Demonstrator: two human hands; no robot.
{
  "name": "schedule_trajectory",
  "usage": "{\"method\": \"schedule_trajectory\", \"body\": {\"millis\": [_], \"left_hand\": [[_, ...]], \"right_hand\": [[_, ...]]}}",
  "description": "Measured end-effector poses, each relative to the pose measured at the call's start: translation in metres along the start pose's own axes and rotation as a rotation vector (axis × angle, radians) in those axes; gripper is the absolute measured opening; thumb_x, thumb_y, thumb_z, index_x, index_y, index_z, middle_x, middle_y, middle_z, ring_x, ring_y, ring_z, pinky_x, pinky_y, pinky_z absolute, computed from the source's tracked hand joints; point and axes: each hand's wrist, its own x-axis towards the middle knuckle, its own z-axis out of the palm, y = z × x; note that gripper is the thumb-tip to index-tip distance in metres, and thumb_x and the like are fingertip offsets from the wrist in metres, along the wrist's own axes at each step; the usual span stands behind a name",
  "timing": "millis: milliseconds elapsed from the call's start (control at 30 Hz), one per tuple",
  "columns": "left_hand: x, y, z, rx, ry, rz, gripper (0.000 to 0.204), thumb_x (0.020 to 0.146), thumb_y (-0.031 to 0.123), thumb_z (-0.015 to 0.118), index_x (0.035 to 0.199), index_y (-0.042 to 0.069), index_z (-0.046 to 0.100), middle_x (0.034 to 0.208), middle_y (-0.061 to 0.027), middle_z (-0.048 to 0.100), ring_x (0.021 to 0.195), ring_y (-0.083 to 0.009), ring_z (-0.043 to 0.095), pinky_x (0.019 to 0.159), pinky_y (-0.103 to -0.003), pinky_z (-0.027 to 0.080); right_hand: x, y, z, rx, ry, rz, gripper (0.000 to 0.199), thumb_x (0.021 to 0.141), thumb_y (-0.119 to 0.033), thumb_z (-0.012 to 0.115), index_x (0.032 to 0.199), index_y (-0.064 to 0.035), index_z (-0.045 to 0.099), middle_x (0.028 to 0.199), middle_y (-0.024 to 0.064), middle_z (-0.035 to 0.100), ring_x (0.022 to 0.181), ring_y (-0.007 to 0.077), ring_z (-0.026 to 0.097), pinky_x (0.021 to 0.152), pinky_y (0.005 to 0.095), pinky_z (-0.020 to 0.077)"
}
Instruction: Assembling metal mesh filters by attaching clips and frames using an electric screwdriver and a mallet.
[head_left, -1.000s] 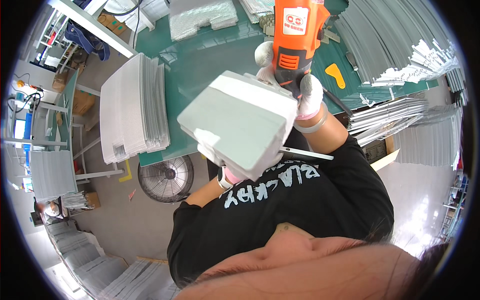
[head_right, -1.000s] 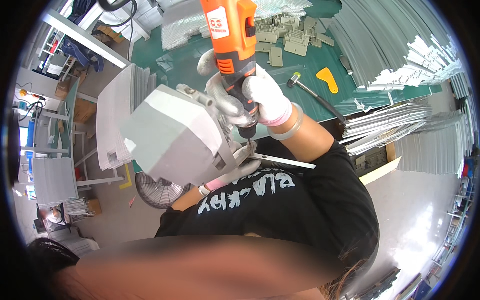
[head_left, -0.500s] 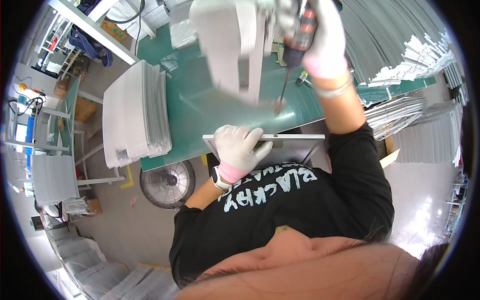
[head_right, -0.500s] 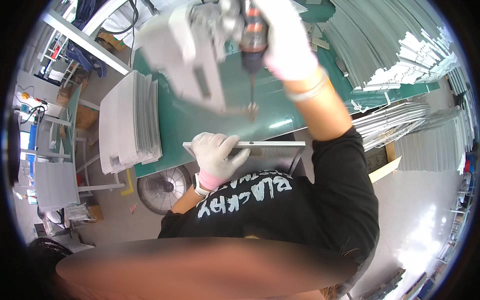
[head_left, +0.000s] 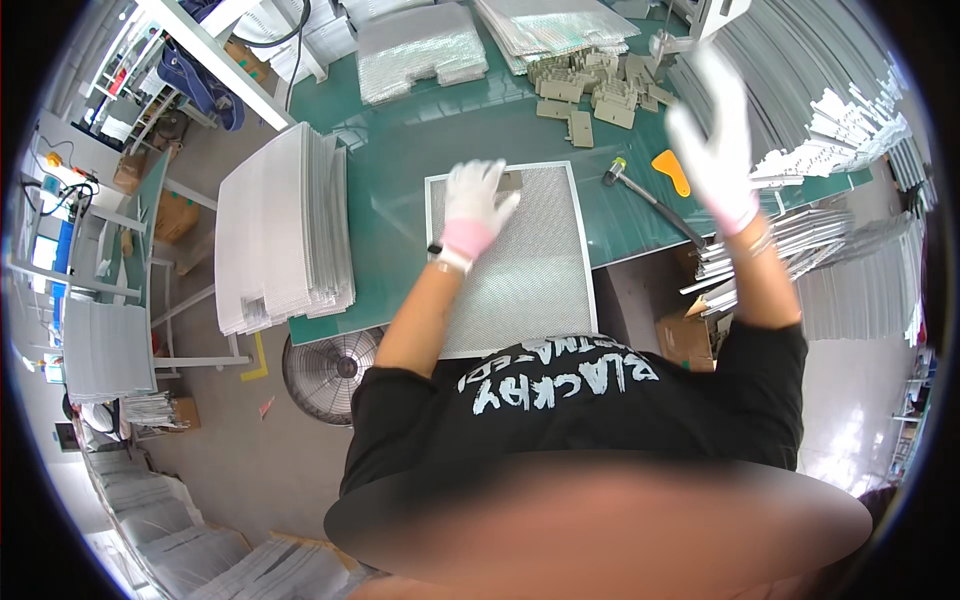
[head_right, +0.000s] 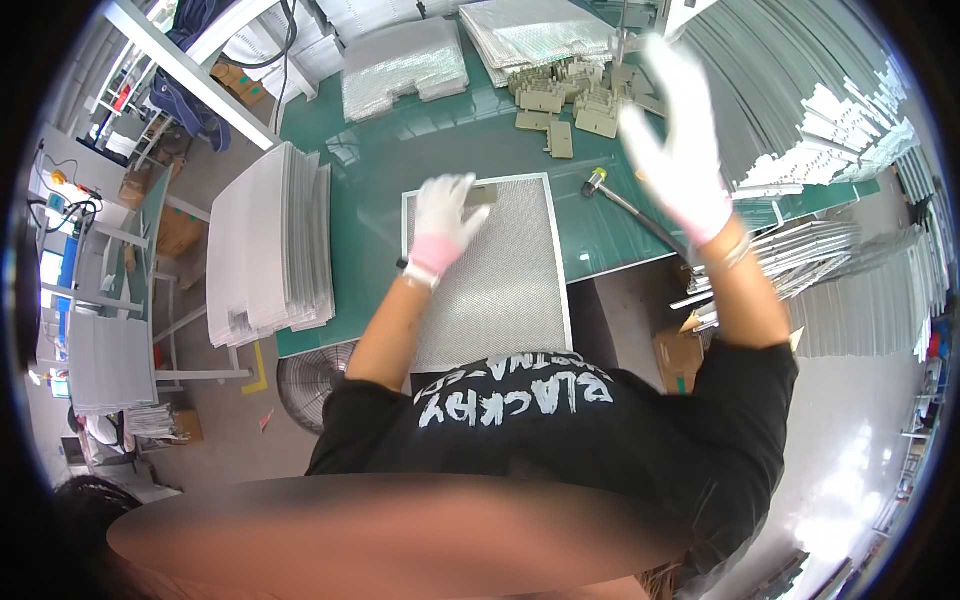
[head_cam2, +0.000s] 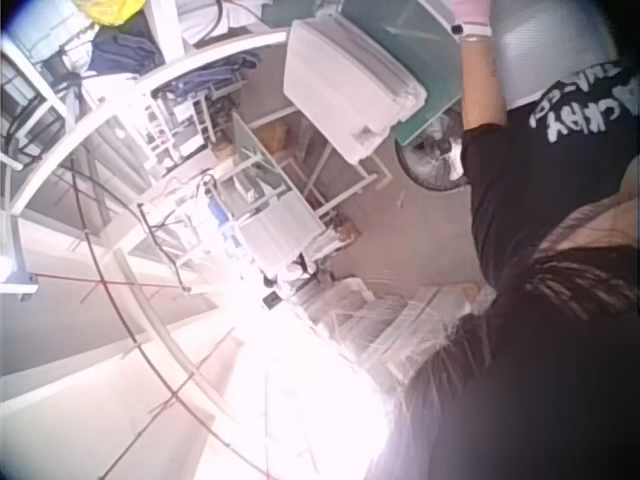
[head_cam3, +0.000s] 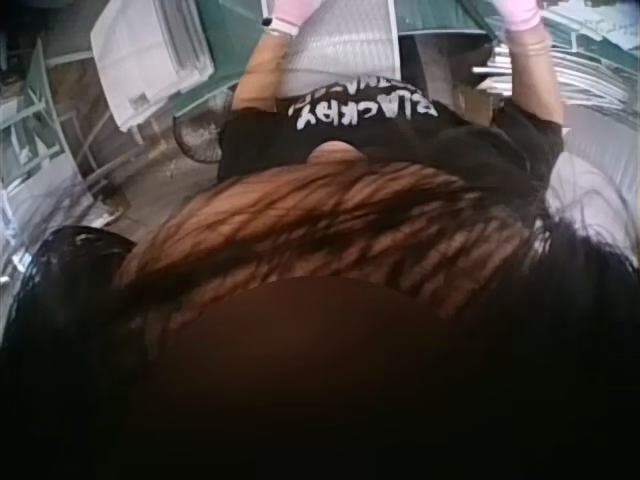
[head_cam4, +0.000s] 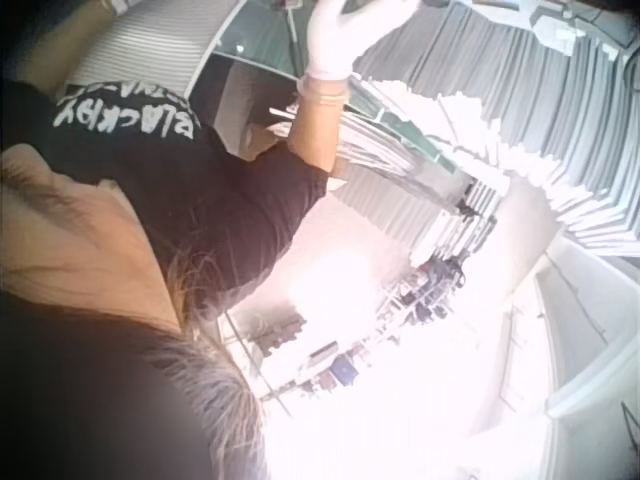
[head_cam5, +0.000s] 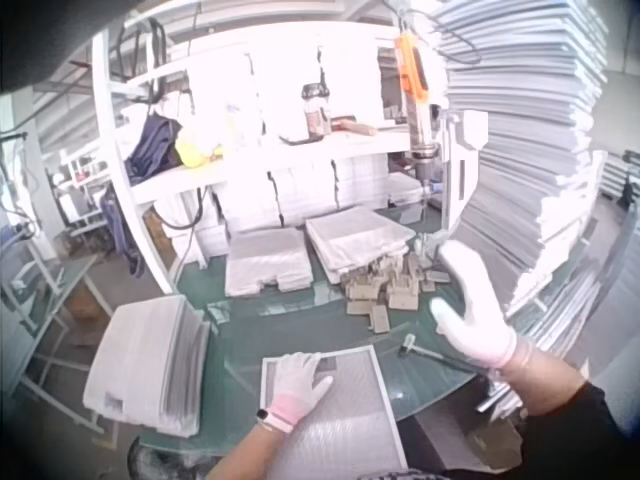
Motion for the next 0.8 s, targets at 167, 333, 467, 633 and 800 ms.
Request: {"method": "schedule_trajectory", "body": {"millis": [167,333,467,633,800], "left_hand": [[-0.095,0.013,-0.064,-0.058,-0.035,-0.198,0.046,0.083,0.023,0.069,0.123,0.001,0.06,0.121,-0.0167,0.062,0.122,-0.038,0.052,0.107,-0.05,0.036],[-0.21,0.006,-0.103,-0.023,0.124,-0.468,0.037,0.087,0.008,0.066,0.122,-0.001,0.059,0.119,-0.0183,0.062,0.115,-0.0367,0.056,0.102,-0.046,0.042],[-0.257,0.032,-0.095,-0.267,0.212,-0.79,0.033,0.091,0.007,0.06,0.122,-0.003,0.06,0.119,-0.0167,0.062,0.113,-0.0324,0.058,0.102,-0.04,0.044],[-0.298,0.046,-0.073,-0.607,0.125,-1.093,0.03,0.099,0.011,0.056,0.126,-0.002,0.059,0.117,-0.0113,0.064,0.108,-0.0202,0.062,0.094,-0.031,0.048],[-0.3,0.044,-0.067,-0.977,-0.018,-1.254,0.039,0.106,0.025,0.046,0.132,-0.003,0.055,0.117,-0.0125,0.066,0.104,-0.0194,0.064,0.09,-0.03,0.051]], "right_hand": [[-0.215,0.067,0.03,-0.358,-0.825,0.572,0.062,0.087,-0.017,0.063,0.145,-0.0084,0.044,0.124,0.0204,0.054,0.114,0.0394,0.054,0.097,0.0496,0.0457],[-0.212,0.06,0.05,-0.084,-0.74,0.548,0.05,0.094,-0.006,0.048,0.144,-0.0087,0.042,0.106,0.0209,0.057,0.092,0.0422,0.062,0.079,0.0475,0.0528],[-0.191,0.036,0.081,0.137,-0.509,0.435,0.054,0.094,-0.002,0.044,0.146,-0.0112,0.04,0.103,0.0204,0.058,0.089,0.0423,0.062,0.075,0.0475,0.0539],[-0.171,0.02,0.082,-0.093,-0.882,0.533,0.06,0.093,0.0,0.047,0.149,-0.0191,0.038,0.102,0.0187,0.058,0.085,0.0392,0.063,0.072,0.0466,0.0533],[-0.167,0.023,0.084,-0.134,-0.915,0.502,0.059,0.094,-0.002,0.048,0.149,-0.0198,0.038,0.105,0.0177,0.058,0.087,0.0398,0.063,0.075,0.047,0.0531]]}}
